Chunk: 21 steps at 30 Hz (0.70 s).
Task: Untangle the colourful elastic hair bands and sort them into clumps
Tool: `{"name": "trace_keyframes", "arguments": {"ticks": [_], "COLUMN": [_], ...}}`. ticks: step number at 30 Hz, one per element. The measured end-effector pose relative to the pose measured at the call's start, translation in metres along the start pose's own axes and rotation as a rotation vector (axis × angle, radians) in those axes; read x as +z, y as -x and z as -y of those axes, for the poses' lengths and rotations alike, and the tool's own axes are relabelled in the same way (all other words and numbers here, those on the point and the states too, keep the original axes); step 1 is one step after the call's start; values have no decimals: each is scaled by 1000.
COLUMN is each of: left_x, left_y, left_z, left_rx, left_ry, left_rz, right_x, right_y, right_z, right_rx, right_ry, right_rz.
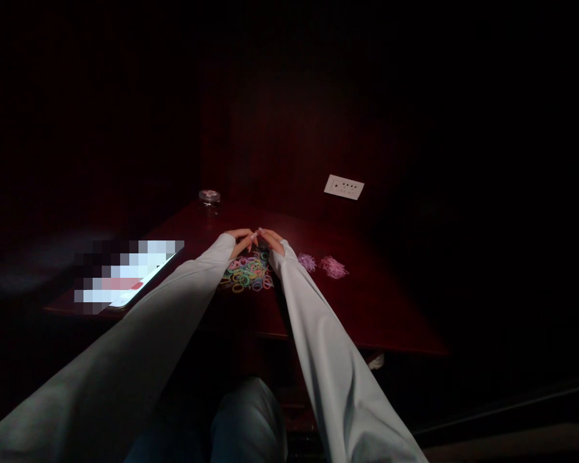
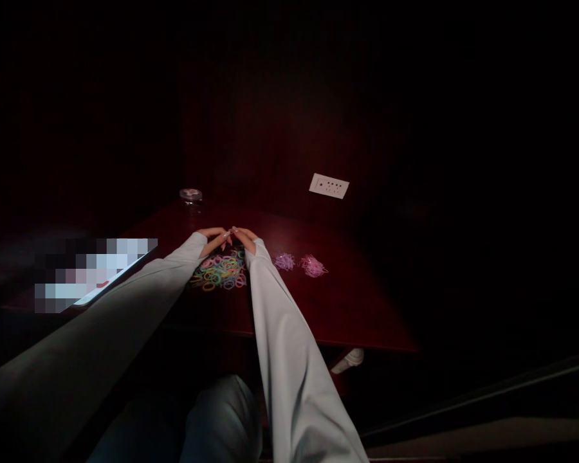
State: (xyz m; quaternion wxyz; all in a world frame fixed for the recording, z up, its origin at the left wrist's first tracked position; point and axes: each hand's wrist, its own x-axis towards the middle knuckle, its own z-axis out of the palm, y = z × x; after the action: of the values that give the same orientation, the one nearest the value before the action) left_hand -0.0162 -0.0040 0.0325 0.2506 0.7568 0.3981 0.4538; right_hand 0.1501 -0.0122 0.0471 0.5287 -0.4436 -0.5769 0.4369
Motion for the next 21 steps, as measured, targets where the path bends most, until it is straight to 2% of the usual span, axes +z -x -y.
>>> {"name": "trace_keyframes", "arguments": {"ticks": [5,7,9,10,13,14,17,19,21], "left_x": [-4,-5,-5,-5,-3,-2,0,1,1], "left_y": [5,9,13,14,14,12,8,7,9], "left_z": [-5,-9,-12,-13,-11,-9,-3,-1,-1], "left_rx": [-9,-17,-29,-35,-54,-62,-111,-128,-106], "left_ry": [-14,-9,-26,-40,-76,-82,-109,-124,-124], "left_rz": [19,24,34,42,50,50,58,47,14], "right_x": [4,-4,-27,-43,-107,-128,-175,-190,-192], "right_y": [-6,-8,-6,-3,18,27,49,57,58], "right_z": [-9,-7,0,3,9,9,4,0,-4], "right_rx": [-55,-99,-130,-127,-68,-49,-6,29,57], "right_ry": [-12,5,94,177,571,695,886,897,886], "right_rz": [0,-35,-139,-238,-580,-651,-717,-707,-681]}}
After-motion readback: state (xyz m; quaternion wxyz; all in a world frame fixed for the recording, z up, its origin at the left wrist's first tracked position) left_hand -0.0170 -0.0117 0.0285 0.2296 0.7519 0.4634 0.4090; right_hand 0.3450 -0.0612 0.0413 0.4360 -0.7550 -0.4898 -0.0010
